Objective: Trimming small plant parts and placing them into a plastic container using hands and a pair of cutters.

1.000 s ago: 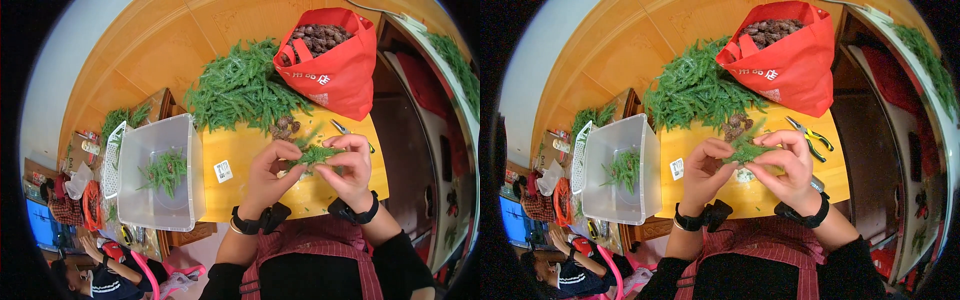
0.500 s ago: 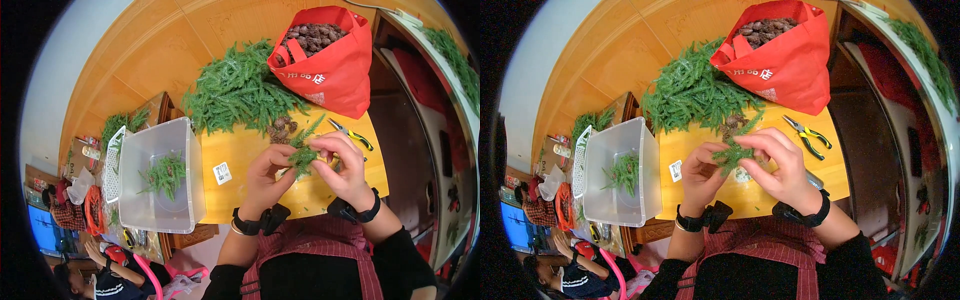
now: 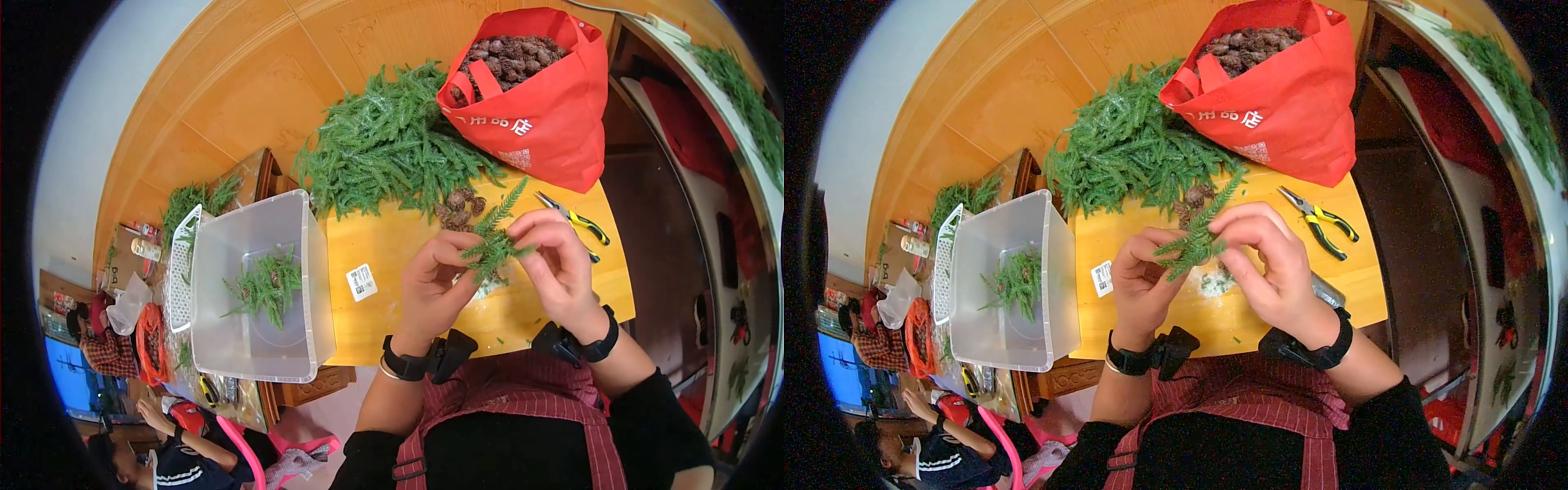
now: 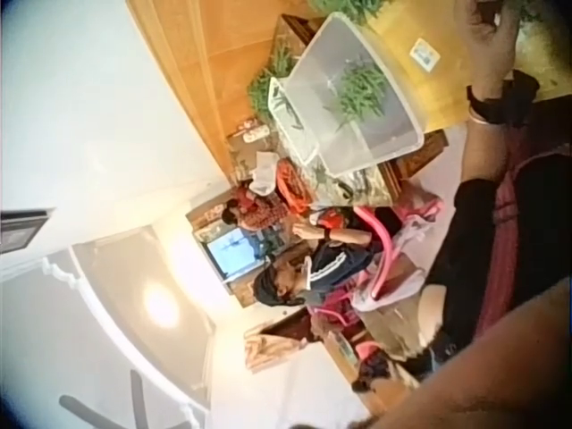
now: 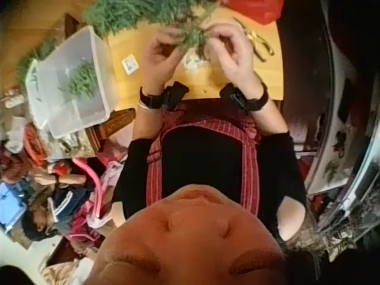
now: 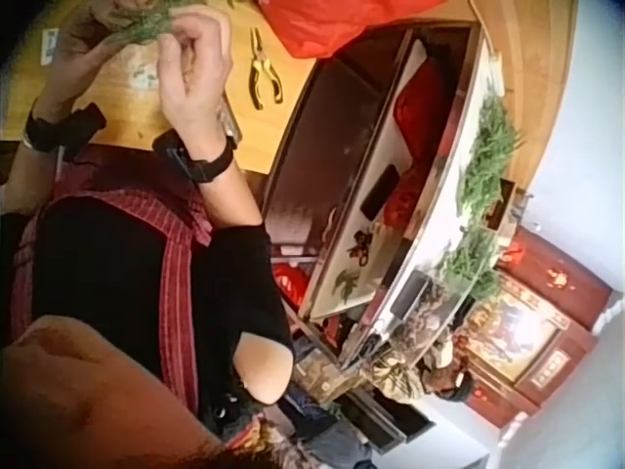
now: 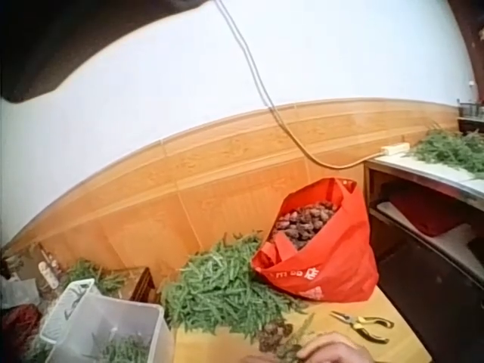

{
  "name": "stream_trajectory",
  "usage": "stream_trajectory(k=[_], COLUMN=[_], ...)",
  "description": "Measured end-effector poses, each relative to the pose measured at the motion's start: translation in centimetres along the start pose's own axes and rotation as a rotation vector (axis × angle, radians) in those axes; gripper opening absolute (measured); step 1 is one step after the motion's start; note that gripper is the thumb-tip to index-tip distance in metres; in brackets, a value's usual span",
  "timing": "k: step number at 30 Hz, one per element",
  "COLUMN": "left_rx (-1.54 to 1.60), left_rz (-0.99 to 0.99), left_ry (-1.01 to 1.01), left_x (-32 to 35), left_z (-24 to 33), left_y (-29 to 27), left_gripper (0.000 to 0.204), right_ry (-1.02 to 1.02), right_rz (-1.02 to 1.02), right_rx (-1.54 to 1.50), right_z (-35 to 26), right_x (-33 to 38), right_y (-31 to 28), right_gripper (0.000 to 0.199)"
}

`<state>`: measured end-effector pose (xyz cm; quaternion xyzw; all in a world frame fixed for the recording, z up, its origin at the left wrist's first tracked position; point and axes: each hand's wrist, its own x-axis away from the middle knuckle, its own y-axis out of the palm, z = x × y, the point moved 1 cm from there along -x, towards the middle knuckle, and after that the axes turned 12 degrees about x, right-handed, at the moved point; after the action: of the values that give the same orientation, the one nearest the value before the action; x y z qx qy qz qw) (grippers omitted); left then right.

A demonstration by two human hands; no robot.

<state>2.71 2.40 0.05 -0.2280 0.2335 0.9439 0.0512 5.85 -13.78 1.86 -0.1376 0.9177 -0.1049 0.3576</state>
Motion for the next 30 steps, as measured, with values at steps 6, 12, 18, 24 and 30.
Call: stream_trajectory(k=[6,12,18,24,30], left_rx=[0.003,-0.026,-0.045,-0.046,-0.143], left_rz=[-0.020,-0.062,-0.078,-0.109,-0.060], left_ry=[0.068,0.114,0.129,0.166,0.070], left_x=[-0.1,-0.2,-0.3,-0.4,0.0], left_z=[-0.1,0.0,0.0,-0.1,1.0], left_y=[0.0,0.1,0.2,0.1,0.8], left_gripper=[0.019,0.017,0.017,0.019,0.031], right_ry=[-0.088,-0.212,-0.272,-0.235,-0.016], right_rz=[0.039,0.016,0.034,0.076,0.122], right_rx=[0.135,0.237,0.245,0.208,0.047], right_z=[-0.4,-0.4,0.0,0.0,0.0], right_x=[0.1,0.1,0.1,0.1,0.6], right_y=[0.0,-0.1,-0.1,0.0,0.7], right_gripper=[0.015,0.017,0.018,0.023,0.029])
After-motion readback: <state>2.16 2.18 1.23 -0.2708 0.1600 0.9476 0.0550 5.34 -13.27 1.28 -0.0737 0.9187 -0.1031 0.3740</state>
